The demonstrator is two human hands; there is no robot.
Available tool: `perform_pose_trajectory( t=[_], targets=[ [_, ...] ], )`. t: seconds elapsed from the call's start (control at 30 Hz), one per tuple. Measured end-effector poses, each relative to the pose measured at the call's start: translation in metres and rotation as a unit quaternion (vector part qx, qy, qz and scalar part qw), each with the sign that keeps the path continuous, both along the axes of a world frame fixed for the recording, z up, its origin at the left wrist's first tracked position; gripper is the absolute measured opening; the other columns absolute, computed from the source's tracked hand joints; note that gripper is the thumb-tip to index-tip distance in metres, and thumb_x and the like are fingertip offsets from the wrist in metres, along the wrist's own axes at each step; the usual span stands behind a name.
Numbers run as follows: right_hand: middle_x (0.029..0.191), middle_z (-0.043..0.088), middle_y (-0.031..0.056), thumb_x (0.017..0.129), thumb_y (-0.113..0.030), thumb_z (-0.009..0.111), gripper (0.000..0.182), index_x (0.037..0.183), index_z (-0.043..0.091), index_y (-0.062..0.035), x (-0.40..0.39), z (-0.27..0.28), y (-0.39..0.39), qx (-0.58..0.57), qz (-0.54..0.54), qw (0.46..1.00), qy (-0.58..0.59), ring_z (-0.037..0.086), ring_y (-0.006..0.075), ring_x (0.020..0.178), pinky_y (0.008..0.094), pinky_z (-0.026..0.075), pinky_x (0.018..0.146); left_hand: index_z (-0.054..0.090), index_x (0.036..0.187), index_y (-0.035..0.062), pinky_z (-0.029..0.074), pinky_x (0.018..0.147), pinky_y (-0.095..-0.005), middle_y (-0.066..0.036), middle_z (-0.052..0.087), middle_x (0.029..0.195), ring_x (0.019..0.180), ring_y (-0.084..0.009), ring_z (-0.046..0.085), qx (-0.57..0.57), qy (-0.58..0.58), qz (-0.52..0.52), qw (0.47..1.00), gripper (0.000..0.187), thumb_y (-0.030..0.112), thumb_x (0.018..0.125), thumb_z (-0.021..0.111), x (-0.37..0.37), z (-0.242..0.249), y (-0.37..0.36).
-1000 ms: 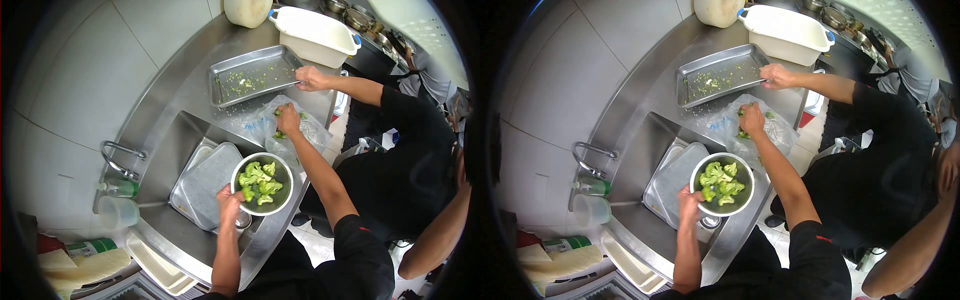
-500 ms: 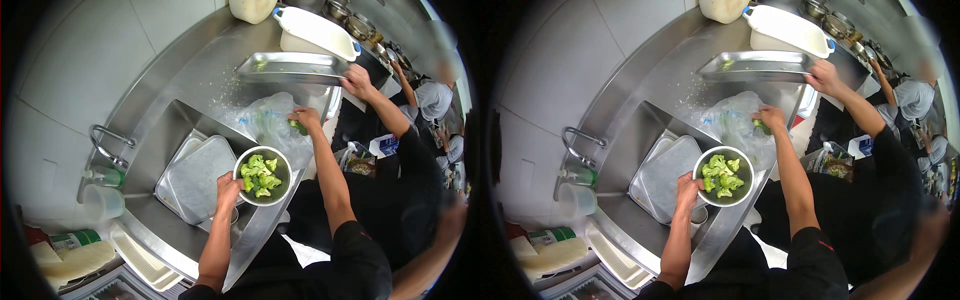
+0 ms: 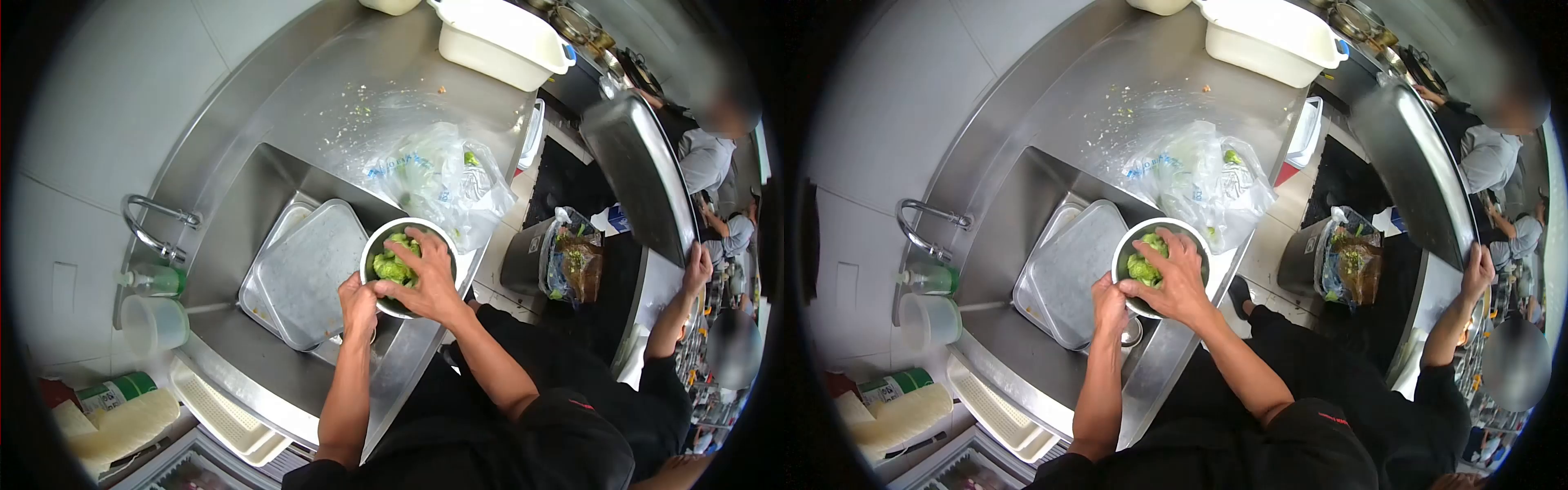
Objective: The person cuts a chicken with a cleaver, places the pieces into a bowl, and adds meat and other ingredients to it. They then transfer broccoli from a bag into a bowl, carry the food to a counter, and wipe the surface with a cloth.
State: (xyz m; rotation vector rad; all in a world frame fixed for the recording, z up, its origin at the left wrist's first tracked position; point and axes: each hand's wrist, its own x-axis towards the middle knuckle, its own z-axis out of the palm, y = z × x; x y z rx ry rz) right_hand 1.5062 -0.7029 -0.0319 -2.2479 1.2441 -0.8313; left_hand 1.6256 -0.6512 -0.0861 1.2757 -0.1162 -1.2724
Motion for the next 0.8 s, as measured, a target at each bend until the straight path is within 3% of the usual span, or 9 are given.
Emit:
perform_pose_trajectory(
  t=[0.1, 0.17, 0.23, 0.43, 0.5, 0.57, 0.63, 0.77, 0.8],
  targets=[
    [0.115, 0.052, 0.0179, 0.075, -0.029, 0.067, 0.038, 0.107, 0.061, -0.0101, -0.028, 0.002, -0.041, -0.057, -0.058, 0.994, -0.079, 0.046, 0.035, 0.109, 0.0433, 0.037, 0.089, 0.058, 0.089, -0.0077, 0.048, 0.055, -0.0257, -0.011, 0.062, 0.078, 0.059, -0.0158, 0.057, 0.039, -0.01, -0.038, 0.998, 0.035, -0.011, 0.057, 0.046, 0.011, -0.017, 0.014],
    [0.104, 0.06, 0.0188, 0.079, -0.019, 0.061, 0.03, 0.107, 0.062, -0.0088, -0.05, -0.007, -0.092, -0.121, -0.124, 0.984, -0.053, 0.055, 0.0347, 0.099, 0.0387, 0.043, 0.087, 0.058, 0.088, -0.0076, 0.048, 0.054, -0.0258, -0.011, 0.062, 0.077, 0.06, -0.0162, 0.058, 0.029, -0.003, -0.023, 0.999, 0.033, -0.011, 0.057, 0.045, 0.01, -0.01, 0.015],
    [0.093, 0.064, 0.0176, 0.078, -0.022, 0.063, 0.027, 0.102, 0.064, -0.0108, -0.079, -0.036, -0.124, 0.132, -0.193, 0.951, 0.203, 0.059, 0.0358, 0.091, 0.0409, 0.045, 0.082, 0.058, 0.087, -0.0074, 0.048, 0.053, -0.0265, -0.011, 0.062, 0.077, 0.059, -0.0166, 0.057, 0.023, 0.01, -0.009, 1.0, 0.033, -0.011, 0.057, 0.045, 0.012, -0.009, 0.017],
    [0.086, 0.064, 0.0155, 0.072, -0.026, 0.068, 0.026, 0.096, 0.068, -0.0149, -0.088, -0.01, -0.071, 0.164, -0.066, 0.914, 0.364, 0.061, 0.0344, 0.079, 0.0424, 0.048, 0.072, 0.06, 0.089, -0.0083, 0.049, 0.055, -0.0266, -0.012, 0.063, 0.079, 0.06, -0.0171, 0.059, -0.002, 0.015, -0.016, 1.0, 0.036, -0.013, 0.056, 0.045, 0.025, -0.012, 0.022],
    [0.086, 0.063, 0.0165, 0.07, -0.025, 0.07, 0.025, 0.092, 0.069, -0.0147, -0.098, -0.037, -0.069, 0.094, -0.032, 0.938, 0.331, 0.061, 0.0344, 0.079, 0.042, 0.048, 0.072, 0.06, 0.088, -0.008, 0.049, 0.055, -0.0266, -0.012, 0.064, 0.079, 0.06, -0.0174, 0.06, 0.0, 0.005, -0.003, 1.0, 0.036, -0.013, 0.056, 0.045, 0.028, -0.007, 0.02],
    [0.086, 0.063, 0.016, 0.069, -0.021, 0.069, 0.026, 0.093, 0.069, -0.0138, -0.103, -0.056, -0.082, 0.068, -0.026, 0.979, 0.191, 0.06, 0.0347, 0.079, 0.0412, 0.048, 0.071, 0.06, 0.088, -0.0084, 0.05, 0.056, -0.027, -0.012, 0.064, 0.079, 0.06, -0.018, 0.06, 0.005, -0.003, -0.008, 1.0, 0.036, -0.013, 0.056, 0.045, 0.032, -0.01, 0.019],
    [0.087, 0.063, 0.016, 0.069, -0.018, 0.067, 0.026, 0.094, 0.068, -0.0116, -0.093, -0.047, -0.097, 0.026, -0.077, 0.987, 0.138, 0.06, 0.0349, 0.08, 0.0418, 0.048, 0.07, 0.057, 0.088, -0.0082, 0.051, 0.059, -0.0282, -0.014, 0.063, 0.08, 0.063, -0.0201, 0.06, 0.027, -0.022, -0.005, 0.999, 0.036, -0.01, 0.055, 0.045, 0.035, -0.014, 0.018],
    [0.103, 0.062, 0.0148, 0.068, -0.024, 0.068, 0.039, 0.102, 0.063, -0.0061, -0.069, -0.03, -0.154, 0.235, 0.016, 0.97, 0.059, 0.059, 0.0325, 0.092, 0.0374, 0.047, 0.079, 0.055, 0.084, -0.0043, 0.049, 0.055, -0.0265, -0.01, 0.06, 0.073, 0.058, -0.0185, 0.057, 0.021, -0.041, 0.019, 0.999, 0.031, -0.008, 0.055, 0.046, 0.059, -0.027, 0.002],
    [0.103, 0.062, 0.0137, 0.068, -0.026, 0.069, 0.044, 0.106, 0.059, -0.0057, -0.06, -0.031, -0.166, 0.204, -0.009, 0.979, 0.012, 0.059, 0.0314, 0.094, 0.0365, 0.047, 0.08, 0.053, 0.075, -0.0001, 0.042, 0.044, -0.0261, -0.005, 0.053, 0.064, 0.048, -0.0153, 0.049, 0.02, -0.069, 0.092, 0.993, 0.021, -0.007, 0.056, 0.047, 0.051, -0.002, -0.014]
  ],
)
